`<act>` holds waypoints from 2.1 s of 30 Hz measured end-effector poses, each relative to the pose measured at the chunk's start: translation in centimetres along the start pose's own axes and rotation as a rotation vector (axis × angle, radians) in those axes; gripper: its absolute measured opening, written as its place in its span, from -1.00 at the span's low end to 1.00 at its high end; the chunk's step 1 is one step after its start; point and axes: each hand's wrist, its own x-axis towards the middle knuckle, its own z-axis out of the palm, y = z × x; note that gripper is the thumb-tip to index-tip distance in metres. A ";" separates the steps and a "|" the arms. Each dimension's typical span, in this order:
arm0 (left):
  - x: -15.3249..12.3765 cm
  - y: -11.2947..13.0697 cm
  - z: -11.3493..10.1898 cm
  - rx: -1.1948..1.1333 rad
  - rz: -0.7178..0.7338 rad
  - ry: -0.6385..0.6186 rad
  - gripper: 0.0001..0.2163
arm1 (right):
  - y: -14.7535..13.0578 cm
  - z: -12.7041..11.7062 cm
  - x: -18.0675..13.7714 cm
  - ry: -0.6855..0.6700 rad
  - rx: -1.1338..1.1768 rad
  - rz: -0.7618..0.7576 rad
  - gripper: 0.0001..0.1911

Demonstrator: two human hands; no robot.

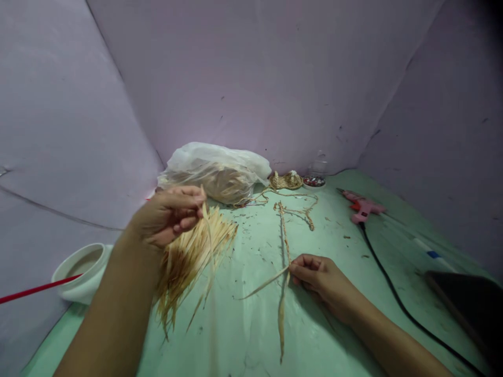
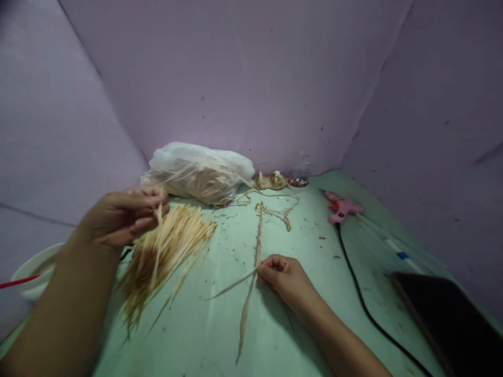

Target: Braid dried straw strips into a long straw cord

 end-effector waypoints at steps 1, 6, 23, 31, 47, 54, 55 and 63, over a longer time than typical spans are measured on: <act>0.4 -0.7 0.8 0.005 -0.078 -0.056 -0.87 | 0.0 0.0 0.0 0.000 -0.008 -0.002 -0.79; 1.7 -6.1 7.3 0.090 -0.383 -0.311 -0.87 | 0.2 -0.2 0.2 -0.026 -0.011 -0.043 -0.80; 1.0 -10.7 12.7 0.289 -0.437 -0.139 -0.90 | 0.0 -0.2 0.0 -0.009 -0.037 -0.032 -0.94; 0.7 -12.5 12.8 0.736 -0.099 -0.063 -0.88 | -0.3 -0.1 -0.1 0.023 -0.044 -0.018 -0.90; 0.0 -10.5 12.8 -0.087 -0.618 -0.232 -0.92 | 0.4 -0.5 0.5 -0.038 0.028 -0.028 -0.89; 0.2 -11.8 13.3 0.784 -0.112 0.029 -0.92 | -0.1 -0.4 0.1 -0.035 0.021 0.000 -0.90; 0.2 -11.7 13.2 0.858 -0.084 0.053 -0.92 | -0.1 -0.4 0.0 -0.035 0.021 0.000 -0.90; 1.1 -12.4 12.9 0.653 -0.068 0.028 -0.76 | 0.0 -0.5 0.2 -0.036 0.058 0.012 -0.94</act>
